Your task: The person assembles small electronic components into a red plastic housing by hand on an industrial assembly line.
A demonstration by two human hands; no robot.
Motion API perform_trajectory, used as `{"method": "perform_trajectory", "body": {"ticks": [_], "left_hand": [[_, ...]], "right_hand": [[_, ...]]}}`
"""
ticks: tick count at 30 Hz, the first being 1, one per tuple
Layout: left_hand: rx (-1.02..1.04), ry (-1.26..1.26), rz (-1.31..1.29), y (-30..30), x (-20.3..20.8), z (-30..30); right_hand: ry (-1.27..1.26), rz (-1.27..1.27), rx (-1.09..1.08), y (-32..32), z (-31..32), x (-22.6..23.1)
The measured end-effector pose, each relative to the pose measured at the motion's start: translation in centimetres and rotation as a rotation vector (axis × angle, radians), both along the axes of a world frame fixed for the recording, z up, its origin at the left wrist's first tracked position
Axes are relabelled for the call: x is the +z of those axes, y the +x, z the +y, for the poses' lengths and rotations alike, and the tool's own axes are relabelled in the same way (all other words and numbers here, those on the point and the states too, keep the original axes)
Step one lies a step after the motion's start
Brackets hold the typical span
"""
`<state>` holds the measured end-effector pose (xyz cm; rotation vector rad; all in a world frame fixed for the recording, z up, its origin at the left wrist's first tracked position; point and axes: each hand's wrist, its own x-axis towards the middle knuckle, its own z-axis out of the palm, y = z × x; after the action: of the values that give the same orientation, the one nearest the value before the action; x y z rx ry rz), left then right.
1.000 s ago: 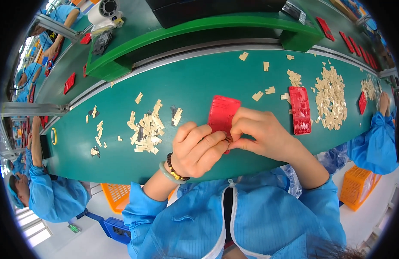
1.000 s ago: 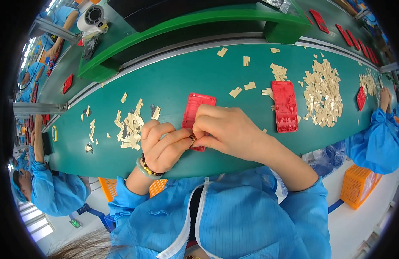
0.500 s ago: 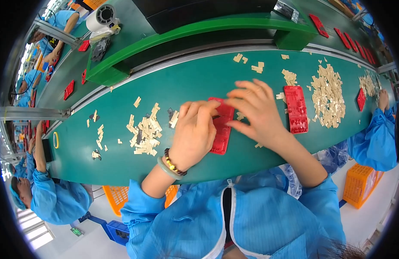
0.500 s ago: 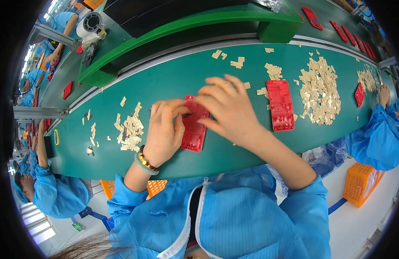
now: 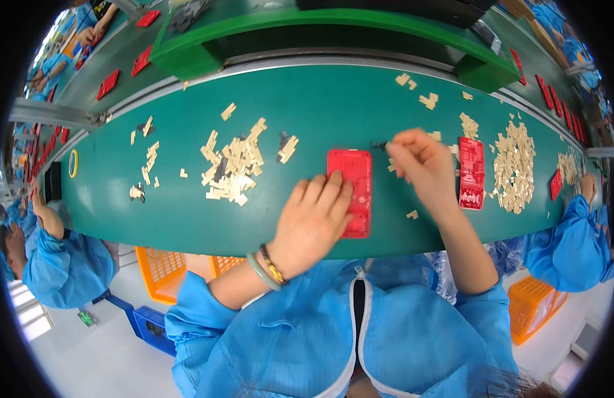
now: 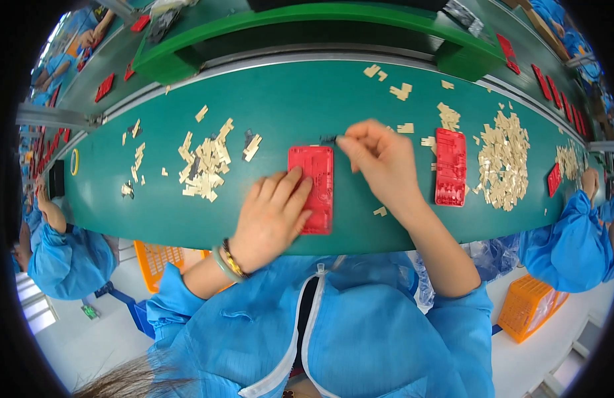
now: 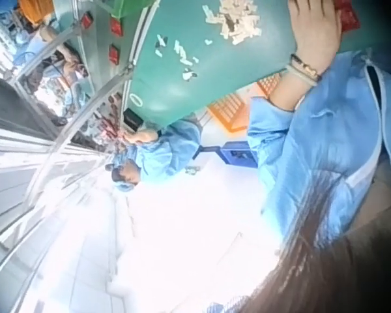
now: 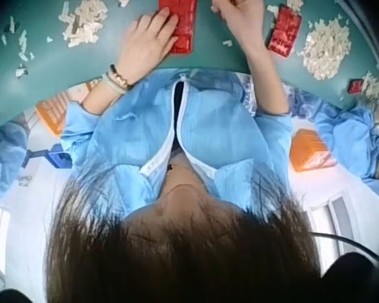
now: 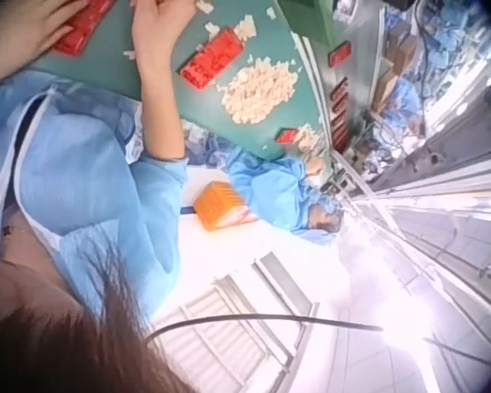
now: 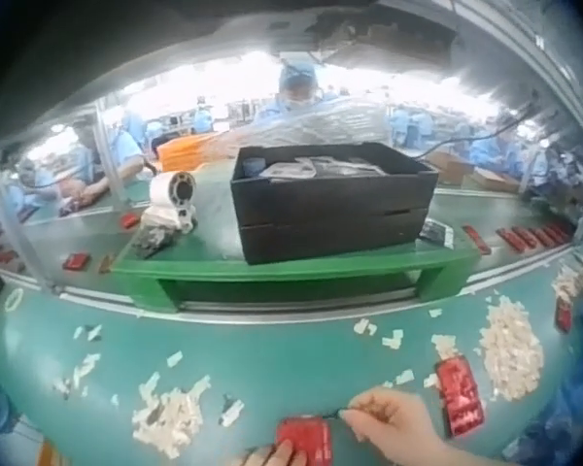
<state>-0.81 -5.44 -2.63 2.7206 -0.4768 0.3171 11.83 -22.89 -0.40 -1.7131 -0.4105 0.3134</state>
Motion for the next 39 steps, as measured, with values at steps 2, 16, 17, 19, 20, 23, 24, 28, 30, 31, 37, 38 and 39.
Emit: {"method": "perform_trajectory", "body": {"ticks": [2,16,17,19,20,23,24,28,30,31,37,38,39], "left_hand": [[0.134,-0.031,0.004,-1.2,-0.2,-1.3],[0.191,-0.190,-0.071,-0.7,-1.4,-1.9],[0.192,-0.191,-0.063,-0.7,-1.4,-1.9],[0.194,-0.194,-0.061,-0.6,-1.3,-1.9],[0.197,-0.196,-0.061,-0.6,-1.3,-1.9],[0.195,-0.195,-0.056,-0.5,-1.2,-1.9],[0.192,-0.195,-0.056,-0.5,-1.2,-1.9],[0.198,-0.194,-0.055,-0.5,-1.2,-1.9],[0.200,-0.193,-0.058,-0.5,-1.1,-1.9],[0.200,-0.192,-0.060,-0.5,-1.1,-1.9],[0.211,-0.192,-0.058,-0.5,-1.2,-2.0],[0.218,-0.184,-0.058,-0.5,-1.2,-2.0],[0.217,-0.184,-0.058,-0.5,-1.2,-2.0]], "right_hand": [[-0.067,0.268,0.107,-0.9,0.5,-1.0],[-0.192,0.179,0.200,0.0,3.1,-2.3],[-0.223,0.179,0.198,0.0,3.1,-2.2],[-0.254,0.181,0.196,-0.2,3.2,-2.1],[-0.232,0.168,0.184,-0.3,3.3,-2.1],[-0.216,0.113,0.173,-0.6,3.4,-2.2],[-0.222,0.072,0.175,-0.6,3.5,-2.2],[-0.246,0.067,0.186,-0.5,3.5,-2.2],[-0.283,0.043,0.199,-0.5,3.5,-2.1],[-0.282,0.041,0.198,-0.5,3.5,-2.0],[-0.339,0.070,0.207,-0.5,3.6,-1.6],[-0.337,0.061,0.207,-0.5,3.7,-1.8],[-0.335,0.052,0.206,-0.5,3.7,-1.9]]}}
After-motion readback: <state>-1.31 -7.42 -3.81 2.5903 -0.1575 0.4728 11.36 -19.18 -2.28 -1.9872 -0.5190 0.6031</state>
